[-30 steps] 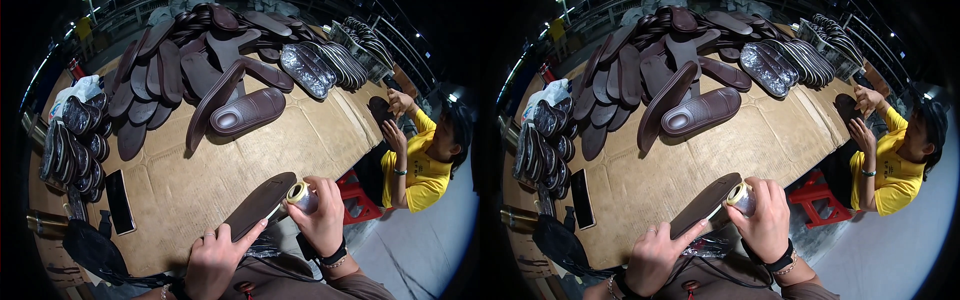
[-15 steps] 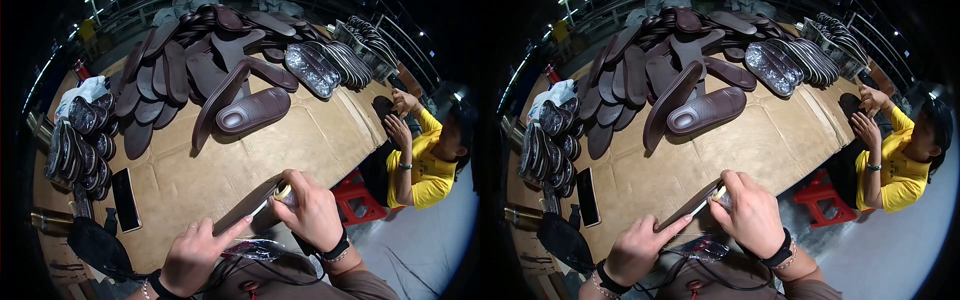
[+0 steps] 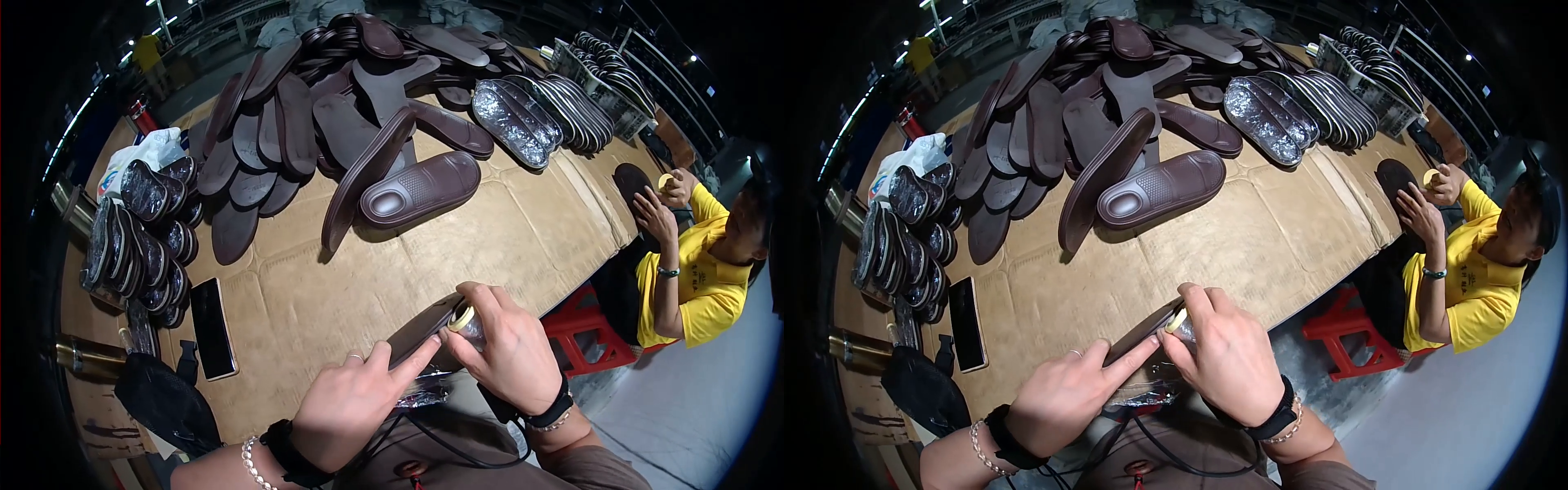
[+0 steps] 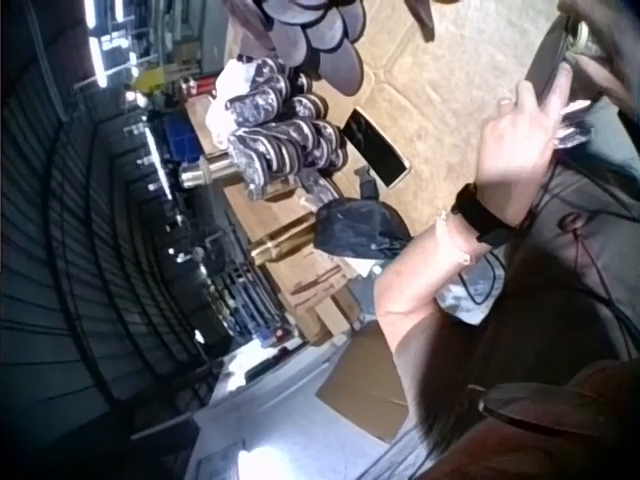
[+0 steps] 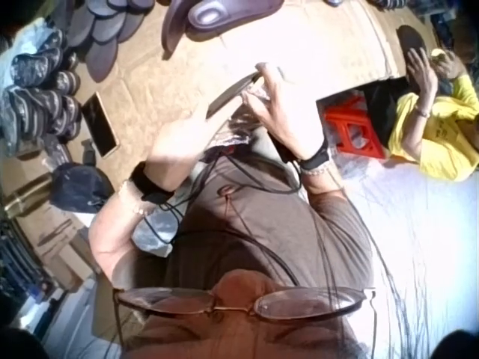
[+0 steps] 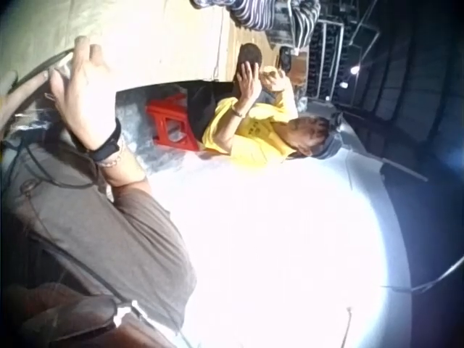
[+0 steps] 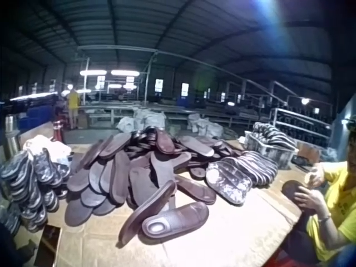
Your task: The recorder applies adhesive or protective film to shoe insoles/soles using a roll of tape or film.
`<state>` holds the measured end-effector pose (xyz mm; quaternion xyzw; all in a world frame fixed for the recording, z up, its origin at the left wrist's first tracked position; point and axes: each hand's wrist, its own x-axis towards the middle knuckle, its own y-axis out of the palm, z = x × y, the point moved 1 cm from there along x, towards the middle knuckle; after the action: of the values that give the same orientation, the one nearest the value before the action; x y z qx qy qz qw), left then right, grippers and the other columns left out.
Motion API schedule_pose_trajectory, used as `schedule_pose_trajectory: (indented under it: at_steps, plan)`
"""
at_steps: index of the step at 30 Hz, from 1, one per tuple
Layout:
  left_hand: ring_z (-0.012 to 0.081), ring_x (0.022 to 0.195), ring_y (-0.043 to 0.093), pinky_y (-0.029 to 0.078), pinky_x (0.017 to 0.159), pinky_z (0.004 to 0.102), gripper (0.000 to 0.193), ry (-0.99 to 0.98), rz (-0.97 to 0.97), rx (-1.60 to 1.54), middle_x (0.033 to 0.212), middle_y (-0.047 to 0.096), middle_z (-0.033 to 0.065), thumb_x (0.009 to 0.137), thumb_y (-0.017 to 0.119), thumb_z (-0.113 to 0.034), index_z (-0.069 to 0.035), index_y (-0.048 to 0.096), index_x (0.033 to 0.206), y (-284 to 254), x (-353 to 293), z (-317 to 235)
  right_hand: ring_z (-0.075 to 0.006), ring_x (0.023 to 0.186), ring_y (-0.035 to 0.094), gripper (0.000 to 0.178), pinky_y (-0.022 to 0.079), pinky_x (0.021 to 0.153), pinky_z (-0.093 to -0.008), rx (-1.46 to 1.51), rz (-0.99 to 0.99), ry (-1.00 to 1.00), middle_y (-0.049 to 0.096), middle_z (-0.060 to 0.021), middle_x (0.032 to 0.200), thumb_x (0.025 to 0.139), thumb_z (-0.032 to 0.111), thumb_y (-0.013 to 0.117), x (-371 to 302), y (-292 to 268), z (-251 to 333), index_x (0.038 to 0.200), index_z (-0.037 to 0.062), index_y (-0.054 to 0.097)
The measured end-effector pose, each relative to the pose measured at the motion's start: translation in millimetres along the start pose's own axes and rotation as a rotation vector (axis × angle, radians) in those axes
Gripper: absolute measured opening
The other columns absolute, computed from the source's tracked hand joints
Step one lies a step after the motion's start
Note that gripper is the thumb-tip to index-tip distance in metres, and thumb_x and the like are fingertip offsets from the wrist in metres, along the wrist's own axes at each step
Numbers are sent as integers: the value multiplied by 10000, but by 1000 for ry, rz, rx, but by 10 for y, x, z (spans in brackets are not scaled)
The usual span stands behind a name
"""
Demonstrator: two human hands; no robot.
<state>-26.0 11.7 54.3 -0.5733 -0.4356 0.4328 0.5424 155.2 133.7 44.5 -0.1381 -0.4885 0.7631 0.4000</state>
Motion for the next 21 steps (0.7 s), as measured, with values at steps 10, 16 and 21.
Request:
schedule_pose_trajectory:
  at_steps: [10, 16, 21]
  plan:
    - [98, 570, 549, 480, 493, 235, 678, -20, -93, 258, 789, 468, -9, 882, 601, -134, -374, 572, 1515, -43, 15, -78, -428, 1021, 656, 545, 541, 885, -454, 366, 110, 11, 630, -253, 1117, 903, 249, 780, -39, -66, -302, 1303, -49, 562]
    - [113, 558, 563, 489, 475, 251, 676, -47, -71, 165, 803, 482, -5, 900, 604, -109, -385, 566, 1516, 7, 30, -94, -400, 951, 675, 481, 550, 819, -441, 369, 62, 128, 647, -219, 1066, 872, 246, 834, -106, -41, -368, 1202, -31, 621]
    - [132, 581, 592, 535, 498, 268, 689, -55, -15, 121, 819, 498, 12, 903, 622, -100, -379, 550, 1528, 39, 31, -105, -363, 856, 668, 489, 544, 738, -422, 228, -141, 110, 621, -183, 994, 839, 265, 870, -130, 14, -372, 1171, -3, 632]
